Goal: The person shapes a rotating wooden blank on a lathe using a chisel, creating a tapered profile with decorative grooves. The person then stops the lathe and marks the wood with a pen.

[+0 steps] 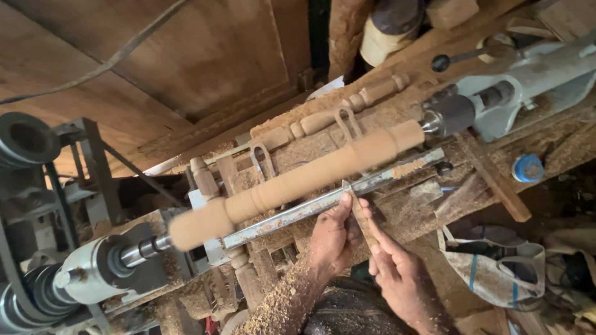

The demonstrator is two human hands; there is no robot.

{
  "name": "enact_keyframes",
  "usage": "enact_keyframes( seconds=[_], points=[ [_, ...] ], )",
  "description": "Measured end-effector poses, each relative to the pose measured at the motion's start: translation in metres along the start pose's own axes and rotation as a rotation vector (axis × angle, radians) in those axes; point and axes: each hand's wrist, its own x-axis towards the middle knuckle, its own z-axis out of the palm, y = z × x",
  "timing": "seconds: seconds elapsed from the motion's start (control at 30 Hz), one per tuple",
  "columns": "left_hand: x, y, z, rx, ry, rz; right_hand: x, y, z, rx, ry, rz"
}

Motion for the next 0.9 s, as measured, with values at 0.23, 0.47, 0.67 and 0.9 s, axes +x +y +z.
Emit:
enact_keyframes(
  seconds=[0.23,0.47,0.67,0.9],
  points=[
    [0.023,-0.017,-0.002,0.058,-0.051,0.026,-0.008,-0.006,0.026,0.273,0.155,0.188],
    [0.026,-0.023,-0.002,0.025,-0.007,0.074,-0.005,-0.012,0.028,0.279,0.176,0.200],
    [0.025,-0.022,0.002,-0.012,0.009,0.078,-0.003,-0.016,0.029,0.216,0.183,0.215],
    [0.021,-0.018,0.004,0.001,0.031,0.061,-0.003,-0.018,0.028,0.249,0.172,0.246]
  ],
)
